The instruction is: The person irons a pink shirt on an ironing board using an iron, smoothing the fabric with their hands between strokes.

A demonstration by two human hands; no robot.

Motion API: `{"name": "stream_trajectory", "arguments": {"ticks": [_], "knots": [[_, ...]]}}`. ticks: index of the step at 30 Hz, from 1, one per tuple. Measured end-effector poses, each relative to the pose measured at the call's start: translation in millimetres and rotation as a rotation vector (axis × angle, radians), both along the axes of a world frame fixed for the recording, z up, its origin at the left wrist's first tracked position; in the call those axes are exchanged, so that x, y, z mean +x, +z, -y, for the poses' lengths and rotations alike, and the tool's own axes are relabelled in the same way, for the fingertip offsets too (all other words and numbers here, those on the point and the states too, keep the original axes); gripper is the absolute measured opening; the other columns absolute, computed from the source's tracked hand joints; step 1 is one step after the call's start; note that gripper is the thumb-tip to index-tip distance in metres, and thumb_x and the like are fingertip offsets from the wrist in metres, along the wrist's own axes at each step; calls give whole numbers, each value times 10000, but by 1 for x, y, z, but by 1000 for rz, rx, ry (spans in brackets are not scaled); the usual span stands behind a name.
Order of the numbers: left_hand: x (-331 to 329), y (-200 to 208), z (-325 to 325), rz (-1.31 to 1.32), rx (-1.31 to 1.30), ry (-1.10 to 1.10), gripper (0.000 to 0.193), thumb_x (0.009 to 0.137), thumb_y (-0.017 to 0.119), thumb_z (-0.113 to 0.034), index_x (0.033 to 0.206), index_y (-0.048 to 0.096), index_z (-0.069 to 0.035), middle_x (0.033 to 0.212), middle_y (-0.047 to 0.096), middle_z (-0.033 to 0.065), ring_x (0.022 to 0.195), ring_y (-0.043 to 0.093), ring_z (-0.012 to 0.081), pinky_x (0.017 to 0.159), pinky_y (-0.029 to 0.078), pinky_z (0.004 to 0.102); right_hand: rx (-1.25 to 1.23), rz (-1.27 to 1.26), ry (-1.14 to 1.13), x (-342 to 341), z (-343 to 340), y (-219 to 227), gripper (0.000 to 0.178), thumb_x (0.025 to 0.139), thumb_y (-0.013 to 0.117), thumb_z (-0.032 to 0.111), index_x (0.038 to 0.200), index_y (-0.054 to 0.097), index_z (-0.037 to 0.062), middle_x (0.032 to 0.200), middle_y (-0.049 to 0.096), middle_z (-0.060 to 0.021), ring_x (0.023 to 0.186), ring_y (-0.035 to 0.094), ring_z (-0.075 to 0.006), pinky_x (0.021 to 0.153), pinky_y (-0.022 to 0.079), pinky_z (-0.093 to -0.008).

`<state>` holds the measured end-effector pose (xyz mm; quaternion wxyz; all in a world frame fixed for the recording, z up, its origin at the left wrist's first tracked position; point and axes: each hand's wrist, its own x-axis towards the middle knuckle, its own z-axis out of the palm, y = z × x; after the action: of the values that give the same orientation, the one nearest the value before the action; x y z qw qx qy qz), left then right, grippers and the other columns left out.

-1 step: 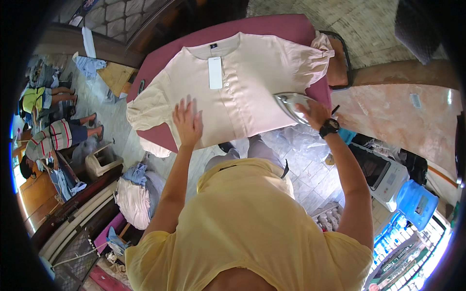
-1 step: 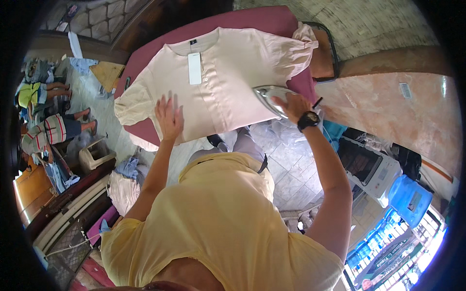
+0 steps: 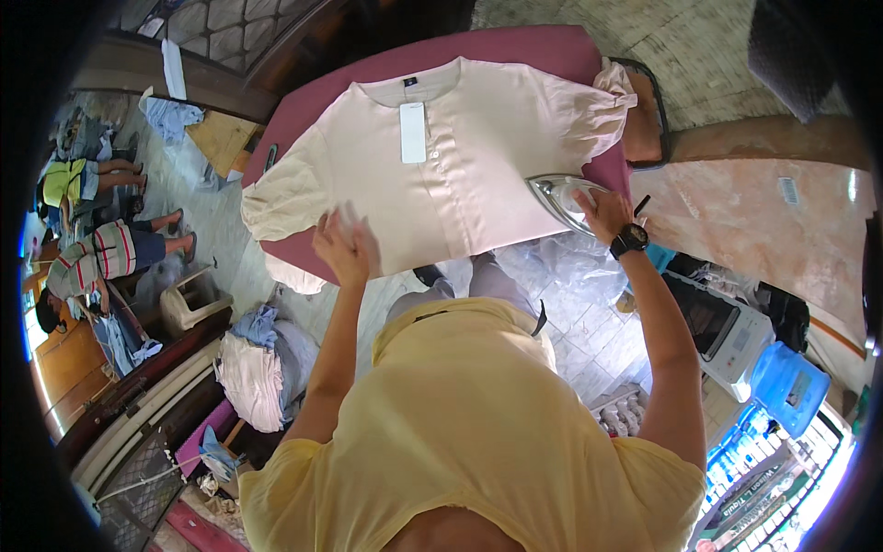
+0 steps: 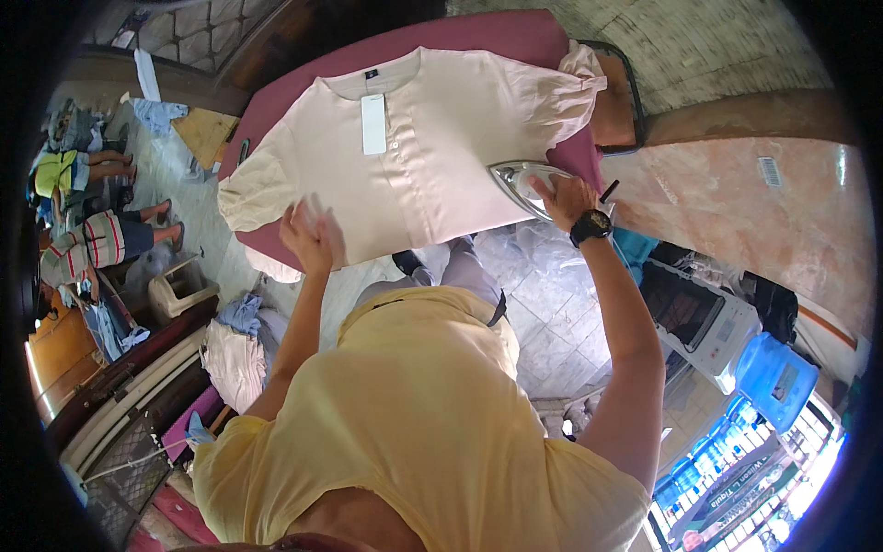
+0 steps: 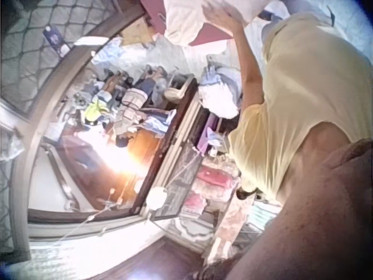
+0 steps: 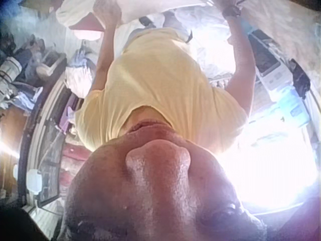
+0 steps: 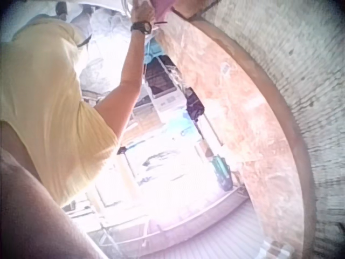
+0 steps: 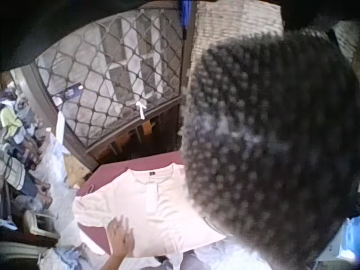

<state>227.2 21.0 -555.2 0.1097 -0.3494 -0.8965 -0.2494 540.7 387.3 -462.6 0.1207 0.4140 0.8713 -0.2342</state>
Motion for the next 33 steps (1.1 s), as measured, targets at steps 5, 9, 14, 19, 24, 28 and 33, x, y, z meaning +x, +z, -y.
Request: {"name": "stream_trajectory", "arguments": {"ticks": [5, 9, 14, 19, 24, 28, 33], "knots": [[4, -24, 58, 318, 176, 324, 524, 771, 778, -182, 1179, 513, 13, 1096, 481, 222, 1046, 501, 379, 889, 422, 459, 200, -106, 59, -37, 37, -18, 643, 978, 322, 528, 830, 713, 40, 724, 649, -236, 752, 650, -435, 722, 515, -528], [-3, -10, 49, 188, 127, 325, 454, 778, 765, -150, 1134, 529, 4, 1074, 503, 209, 1030, 510, 357, 855, 441, 429, 175, -96, -18, -35, 36, -13, 658, 975, 306, 546, 860, 723, 51, 750, 656, -241, 777, 647, -446, 754, 511, -532], [-23, 8, -12, 274, 370, 20, 351, 814, 688, -69, 1134, 550, -30, 1083, 544, 154, 1027, 519, 319, 866, 460, 383, 158, 4, -57, -27, 24, -13, 701, 973, 265, 576, 889, 733, 62, 787, 668, -244, 840, 650, -447, 819, 507, -534], [-34, -10, -138, 420, 305, -203, 438, 791, 700, -90, 1174, 504, -10, 1120, 527, 182, 1016, 546, 343, 868, 488, 399, 256, -124, -25, -34, 27, -22, 623, 980, 347, 520, 805, 717, 52, 735, 632, -271, 756, 619, -482, 714, 498, -565], [-14, 19, -202, 502, 20, 35, 638, 737, 764, -125, 1249, 403, -9, 1219, 443, 211, 1038, 549, 367, 892, 500, 420, 325, -109, -14, -23, 23, -39, 618, 974, 349, 535, 798, 728, 81, 704, 645, -250, 710, 646, -450, 694, 524, -546], [-27, 19, -204, 657, -87, 102, 629, 686, 817, -217, 1184, 494, -7, 1196, 482, 176, 1129, 529, 369, 921, 496, 413, 312, -233, 10, -29, 33, -27, 507, 962, 443, 462, 768, 712, 79, 643, 633, -223, 644, 645, -424, 608, 526, -526], [-47, 7, -203, 460, -337, 3, 546, 662, 823, -360, 1030, 651, 4, 1082, 628, 164, 1048, 595, 341, 878, 522, 390, 193, -225, 8, -33, 36, -13, 487, 966, 454, 454, 798, 691, 63, 725, 645, -247, 690, 638, -444, 651, 509, -536]]}}
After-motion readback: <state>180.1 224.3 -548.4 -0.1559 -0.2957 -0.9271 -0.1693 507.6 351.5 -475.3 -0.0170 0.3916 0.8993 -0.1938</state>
